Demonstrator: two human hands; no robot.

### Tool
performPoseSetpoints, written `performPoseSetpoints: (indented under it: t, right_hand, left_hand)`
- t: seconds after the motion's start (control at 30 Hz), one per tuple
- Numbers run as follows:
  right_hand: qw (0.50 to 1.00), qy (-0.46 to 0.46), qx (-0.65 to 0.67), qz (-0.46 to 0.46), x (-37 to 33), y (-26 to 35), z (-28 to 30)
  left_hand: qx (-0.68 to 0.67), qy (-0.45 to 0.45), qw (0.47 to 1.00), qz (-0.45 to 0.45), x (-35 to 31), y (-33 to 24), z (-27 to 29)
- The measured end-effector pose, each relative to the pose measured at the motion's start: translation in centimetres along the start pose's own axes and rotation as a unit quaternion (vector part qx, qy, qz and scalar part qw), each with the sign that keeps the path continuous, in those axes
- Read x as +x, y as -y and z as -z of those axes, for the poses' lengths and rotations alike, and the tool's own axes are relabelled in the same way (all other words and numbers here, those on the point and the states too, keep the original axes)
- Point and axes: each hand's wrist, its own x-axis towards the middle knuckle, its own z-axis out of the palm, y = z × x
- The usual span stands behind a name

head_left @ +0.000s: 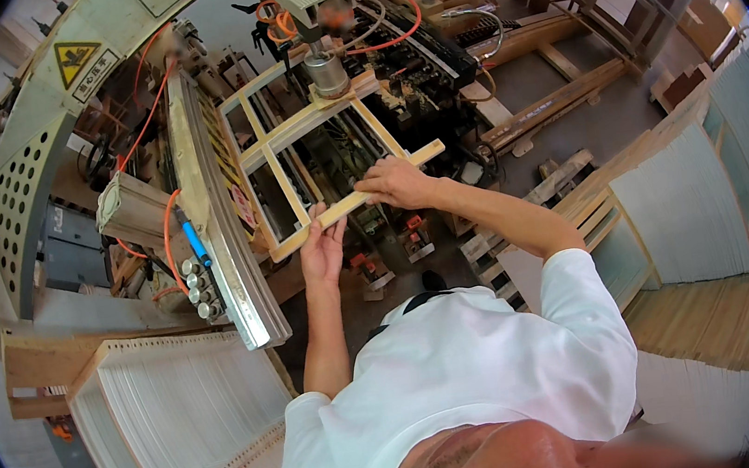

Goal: The person receives a wooden frame from a coworker and places it onto a machine. They then repeatedly pick up frames, position them under the machine's mechanism, and move them to a stack of white panels. The process involves handling multiple wooden frames in a repetitive sequence.

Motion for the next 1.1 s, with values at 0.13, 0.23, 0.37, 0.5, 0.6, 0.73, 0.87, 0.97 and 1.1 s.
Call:
performPoseSetpoints:
  t: [0.13,0.23,0.37,0.5,0.6,0.73,0.87,0.97,1.1]
  right_hand:
    - [0.996,-0.045,-0.076,0.018,2.9,-2.1,-0.9]
    - [0.984,-0.047,-0.164,0.057,7.0,-3.9,-1.9]
    - [0.947,0.02,-0.309,0.088,12.9,-6.7,-3.7]
    - [0.927,0.045,-0.361,0.094,17.4,-10.2,-4.4]
    - [0.927,0.057,-0.357,0.096,18.9,-13.0,-4.7]
    - [0.945,0.101,-0.293,0.1,20.2,-13.0,-5.1]
    - [0.954,0.116,-0.266,0.074,20.6,-13.6,-5.9]
    - [0.965,0.131,-0.215,0.076,21.3,-13.2,-6.1]
    - [0.97,0.094,-0.2,0.101,21.1,-13.7,-6.4]
  left_hand:
    - [-0.005,-0.018,0.999,-0.027,4.6,-0.6,0.2]
    - [-0.057,-0.063,0.994,-0.066,7.5,-1.7,0.7]
    - [-0.025,-0.1,0.994,-0.043,7.6,-2.7,-2.4]
    - [0.027,-0.069,0.997,-0.002,6.5,-1.5,-3.7]
    - [0.058,-0.082,0.995,0.02,6.7,0.3,-3.9]
    - [0.045,-0.1,0.994,0.017,9.2,0.5,-3.2]
    - [0.01,-0.111,0.994,-0.004,16.0,0.8,-3.5]
    - [-0.1,-0.158,0.98,-0.059,21.4,0.5,-2.0]
    - [-0.225,-0.105,0.961,-0.12,23.1,-0.1,-1.7]
